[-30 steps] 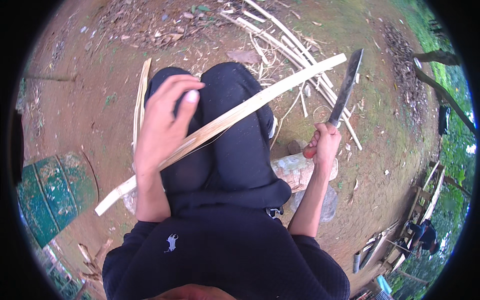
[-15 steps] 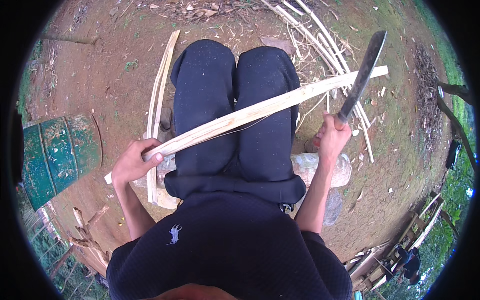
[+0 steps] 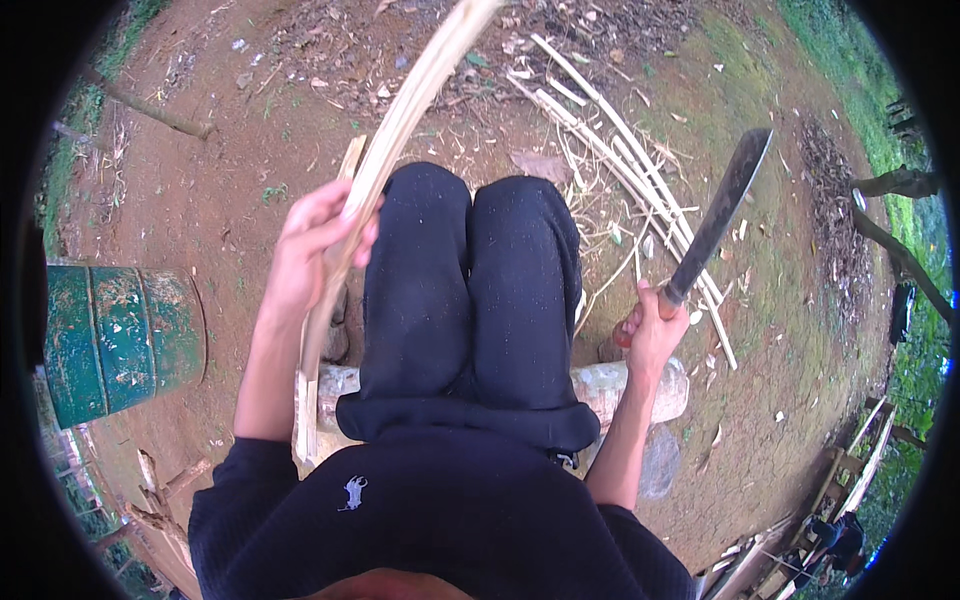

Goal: The person uses a large blade to shave and smooth several strips of wood while sitting on a log outdoors, turning the strips over to work on different sides.

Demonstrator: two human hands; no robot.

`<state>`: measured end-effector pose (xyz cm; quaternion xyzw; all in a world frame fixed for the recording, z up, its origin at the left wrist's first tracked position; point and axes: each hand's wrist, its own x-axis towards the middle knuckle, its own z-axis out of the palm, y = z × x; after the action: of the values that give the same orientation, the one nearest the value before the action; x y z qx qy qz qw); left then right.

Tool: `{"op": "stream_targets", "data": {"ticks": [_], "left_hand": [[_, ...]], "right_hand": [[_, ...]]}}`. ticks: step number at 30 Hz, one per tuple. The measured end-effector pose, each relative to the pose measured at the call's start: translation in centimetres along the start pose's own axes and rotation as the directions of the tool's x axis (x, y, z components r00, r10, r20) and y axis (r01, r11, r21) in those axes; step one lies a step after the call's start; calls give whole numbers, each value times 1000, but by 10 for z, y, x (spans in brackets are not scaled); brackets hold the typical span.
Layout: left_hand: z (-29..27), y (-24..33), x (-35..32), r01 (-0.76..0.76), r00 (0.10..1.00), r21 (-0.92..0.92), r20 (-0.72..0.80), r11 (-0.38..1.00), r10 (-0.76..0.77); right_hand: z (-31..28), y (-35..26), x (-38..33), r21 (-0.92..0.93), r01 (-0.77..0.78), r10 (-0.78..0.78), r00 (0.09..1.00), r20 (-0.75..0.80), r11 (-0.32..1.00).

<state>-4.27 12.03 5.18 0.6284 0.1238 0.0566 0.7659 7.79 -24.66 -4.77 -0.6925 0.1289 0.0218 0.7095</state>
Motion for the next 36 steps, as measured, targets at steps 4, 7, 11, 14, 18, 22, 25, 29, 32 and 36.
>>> {"op": "stream_targets", "data": {"ticks": [4, 7, 11, 14, 18, 22, 25, 29, 32, 36], "left_hand": [[49, -6, 60, -172, 983, -87, -76, 981, 166], [93, -9, 77, -256, 964, -247, -134, 935, 228], [136, -28, 81, -250, 963, -479, -211, 841, 166], [157, -49, 81, -265, 950, -608, -296, 748, 96], [176, -71, 76, -208, 939, -688, -339, 695, -54], [190, -79, 67, -159, 919, -656, -372, 738, -133], [191, -85, 60, -168, 913, -639, -388, 751, -127], [192, -83, 55, -255, 900, -580, -434, 774, -29], [191, -82, 51, -296, 898, -542, -438, 787, 37], [197, -83, 43, -270, 894, -524, -448, 807, 8]], "right_hand": [[-3, -6, -5, 35, 22, -24, 999, 44, 999], [-6, -13, -8, 53, 86, -94, 981, 170, 995], [-26, -19, 1, 170, 124, -165, 954, 250, 978], [-54, -24, 9, 150, 163, -190, 963, 189, 975], [-78, -30, 6, 221, 121, -163, 970, 182, 968], [-74, -21, -4, 319, 20, -84, 979, 187, 948], [-54, -15, -2, 468, -61, -66, 966, 251, 882], [-38, -10, 6, 677, -163, -113, 932, 344, 718], [-28, -9, 15, 733, -212, -94, 932, 351, 647], [-18, -13, 27, 675, -251, 2, 938, 346, 694]]}}
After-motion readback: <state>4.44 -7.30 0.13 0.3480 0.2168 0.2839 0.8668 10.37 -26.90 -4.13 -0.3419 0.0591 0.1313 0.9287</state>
